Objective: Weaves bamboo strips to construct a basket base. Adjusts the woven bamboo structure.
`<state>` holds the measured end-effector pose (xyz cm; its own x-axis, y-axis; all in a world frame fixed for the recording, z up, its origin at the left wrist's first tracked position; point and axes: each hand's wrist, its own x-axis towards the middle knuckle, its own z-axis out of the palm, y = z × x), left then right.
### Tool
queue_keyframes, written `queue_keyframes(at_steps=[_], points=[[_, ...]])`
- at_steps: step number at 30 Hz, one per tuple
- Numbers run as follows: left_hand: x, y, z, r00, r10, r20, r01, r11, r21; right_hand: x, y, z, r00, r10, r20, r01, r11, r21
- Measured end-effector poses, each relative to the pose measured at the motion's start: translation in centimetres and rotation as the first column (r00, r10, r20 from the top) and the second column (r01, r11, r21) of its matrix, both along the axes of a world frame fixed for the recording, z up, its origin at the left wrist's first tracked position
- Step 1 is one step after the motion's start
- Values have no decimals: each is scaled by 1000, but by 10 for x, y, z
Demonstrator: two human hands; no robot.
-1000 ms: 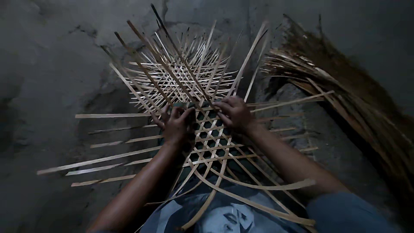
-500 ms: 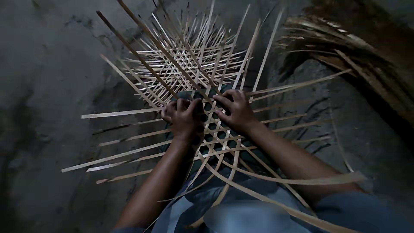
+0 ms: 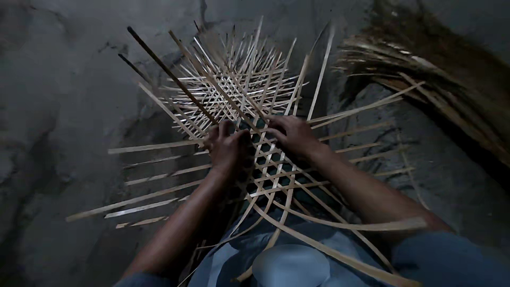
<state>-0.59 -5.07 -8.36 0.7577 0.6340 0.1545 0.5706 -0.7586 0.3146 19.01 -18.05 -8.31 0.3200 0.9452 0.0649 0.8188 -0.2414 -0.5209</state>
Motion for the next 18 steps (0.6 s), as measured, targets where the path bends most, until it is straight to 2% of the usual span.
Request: queue_keyframes(at_steps=[1, 3, 4, 5, 6, 7, 8, 9, 11, 12, 13, 14, 17, 18], points=[[6, 4, 10, 998, -45, 45, 48, 997, -68, 6, 8, 12, 999, -5, -47, 0, 995, -104], [25, 16, 19, 971, -69, 231, 145, 931, -334, 19, 28, 22, 992, -24, -126, -7, 970, -243], [37, 22, 16, 931, -10, 365, 218, 818, -532, 24, 36, 21, 988, -17, -155, -28, 960, -279], [48, 25, 12, 882, 106, 459, 299, 628, -719, 30, 42, 19, 981, -4, -195, -55, 953, -297], [58, 28, 8, 847, 237, 476, 344, 437, -831, 36, 44, 17, 969, 10, -247, -85, 953, -291], [66, 30, 4, 836, 322, 444, 348, 314, -883, 41, 44, 13, 952, 18, -307, -105, 958, -268], [72, 32, 0, 859, 324, 397, 313, 283, -907, 45, 40, 10, 929, 20, -369, -114, 965, -235], [76, 33, -6, 908, 252, 335, 244, 332, -911, 46, 35, 5, 898, 12, -440, -103, 978, -183], [86, 34, -9, 994, 23, 104, 76, 527, -846, 45, 23, -8, 817, -21, -576, -16, 998, -58], [91, 33, -8, 998, -63, 8, 42, 563, -826, 42, 16, -16, 757, -10, -653, 45, 998, 37], [95, 33, -4, 993, -113, -31, 36, 545, -838, 38, 9, -22, 694, 6, -720, 103, 989, 107], [97, 33, -1, 992, -126, -6, 56, 486, -872, 36, 6, -29, 650, 17, -760, 152, 977, 152], [88, 39, -3, 959, -64, 277, 285, 218, -934, 41, 8, -36, 676, -11, -737, 186, 970, 156], [84, 41, -4, 935, -69, 348, 355, 202, -913, 42, 12, -32, 697, -56, -715, 192, 975, 110]])
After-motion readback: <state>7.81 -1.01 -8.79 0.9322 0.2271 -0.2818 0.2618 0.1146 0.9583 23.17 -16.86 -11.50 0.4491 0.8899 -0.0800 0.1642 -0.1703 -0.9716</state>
